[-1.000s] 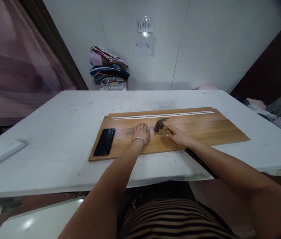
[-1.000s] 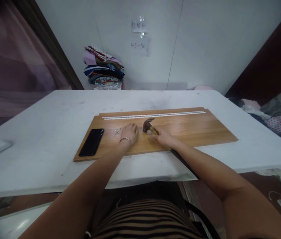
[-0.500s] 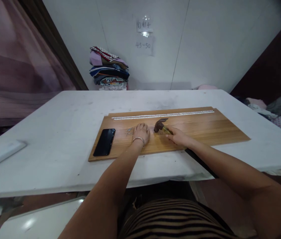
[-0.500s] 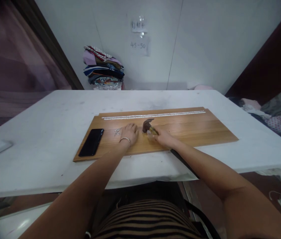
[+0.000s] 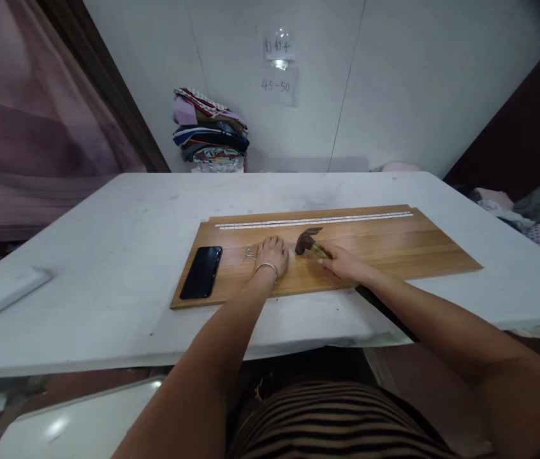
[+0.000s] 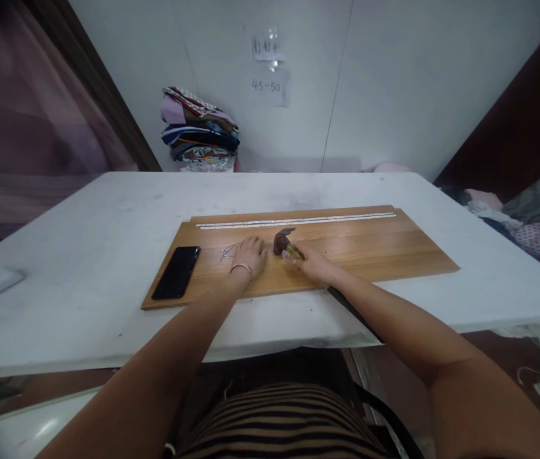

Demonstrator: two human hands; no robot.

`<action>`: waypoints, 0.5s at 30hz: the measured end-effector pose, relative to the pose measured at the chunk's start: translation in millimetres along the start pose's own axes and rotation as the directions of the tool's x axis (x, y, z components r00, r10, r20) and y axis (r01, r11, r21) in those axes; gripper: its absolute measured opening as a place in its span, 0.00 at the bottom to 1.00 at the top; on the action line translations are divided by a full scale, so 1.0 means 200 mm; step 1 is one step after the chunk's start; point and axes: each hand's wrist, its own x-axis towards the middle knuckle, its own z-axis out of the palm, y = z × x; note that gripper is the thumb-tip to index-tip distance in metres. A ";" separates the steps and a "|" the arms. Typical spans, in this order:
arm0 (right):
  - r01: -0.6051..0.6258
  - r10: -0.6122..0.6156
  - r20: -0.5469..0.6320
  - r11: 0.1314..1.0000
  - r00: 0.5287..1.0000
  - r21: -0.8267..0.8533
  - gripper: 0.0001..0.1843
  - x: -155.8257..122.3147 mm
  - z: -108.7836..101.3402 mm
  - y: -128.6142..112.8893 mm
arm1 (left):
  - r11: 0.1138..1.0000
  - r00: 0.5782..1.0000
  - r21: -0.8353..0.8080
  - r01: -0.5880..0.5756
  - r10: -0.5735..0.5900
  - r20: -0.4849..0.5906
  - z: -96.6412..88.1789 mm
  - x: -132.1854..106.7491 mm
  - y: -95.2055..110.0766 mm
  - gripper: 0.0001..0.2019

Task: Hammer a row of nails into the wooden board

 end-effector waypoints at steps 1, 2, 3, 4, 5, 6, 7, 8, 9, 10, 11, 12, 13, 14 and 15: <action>0.002 -0.002 0.004 1.000 1.000 0.005 0.26 0.00 0.00 0.00 | 1.000 1.000 0.001 0.000 0.000 0.001 0.00 0.00 0.00 0.21; 0.007 -0.007 0.008 1.000 1.000 0.013 0.26 0.00 0.00 0.00 | 1.000 1.000 0.001 0.000 0.000 0.002 0.00 0.00 0.00 0.21; 0.012 -0.012 0.010 1.000 1.000 0.021 0.26 0.00 0.00 0.01 | 1.000 1.000 -0.001 0.002 -0.002 0.000 0.00 0.00 0.00 0.21; 0.017 -0.017 0.011 0.999 1.000 0.027 0.25 0.00 0.00 0.01 | 1.000 1.000 -0.005 0.003 -0.003 -0.001 0.00 0.00 0.00 0.21; 0.022 -0.022 0.012 0.999 1.000 0.030 0.25 0.00 0.00 0.01 | 1.000 1.000 -0.011 0.004 -0.004 -0.004 0.00 0.00 0.00 0.21; 0.024 -0.025 0.012 0.999 1.000 0.030 0.25 0.00 0.00 0.01 | 1.000 1.000 -0.018 0.004 -0.004 -0.009 0.01 0.01 0.00 0.20; 0.023 -0.023 0.012 0.999 1.000 0.027 0.25 -0.01 0.00 0.00 | 1.000 1.000 -0.023 0.002 -0.002 -0.014 0.01 0.01 0.00 0.20; 0.019 -0.020 0.009 1.000 1.000 0.022 0.25 -0.01 -0.01 0.00 | 1.000 1.000 -0.027 -0.001 0.001 -0.019 0.01 0.01 0.00 0.20; 0.013 -0.014 0.006 1.000 1.000 0.016 0.26 -0.01 -0.01 0.00 | 1.000 1.000 -0.028 -0.005 0.005 -0.023 0.01 0.01 0.00 0.20; 0.007 -0.007 0.002 1.000 1.000 0.011 0.26 -0.01 -0.01 0.00 | 1.000 1.000 -0.026 -0.009 0.008 -0.024 0.01 0.00 0.00 0.20; 0.003 -0.003 -0.002 1.000 1.000 0.006 0.26 -0.01 -0.02 0.00 | 1.000 1.000 -0.023 -0.011 0.011 -0.023 0.01 0.00 0.00 0.20; 0.002 -0.002 -0.003 1.000 1.000 0.003 0.26 0.00 -0.02 0.00 | 1.000 1.000 -0.019 -0.012 0.012 -0.020 0.01 0.00 0.00 0.20; 0.006 -0.006 -0.001 1.000 1.000 0.002 0.26 0.00 -0.01 0.01 | 1.000 1.000 -0.016 -0.012 0.011 -0.019 0.01 0.00 0.00 0.20; 0.013 -0.013 -0.001 1.000 1.000 0.002 0.26 0.00 -0.01 0.01 | 1.000 1.000 -0.015 -0.011 0.011 -0.019 0.01 0.00 0.00 0.20; 0.022 -0.022 -0.001 1.000 1.000 0.003 0.25 0.00 -0.01 0.02 | 1.000 1.000 -0.015 -0.012 0.011 -0.018 0.01 0.00 0.00 0.20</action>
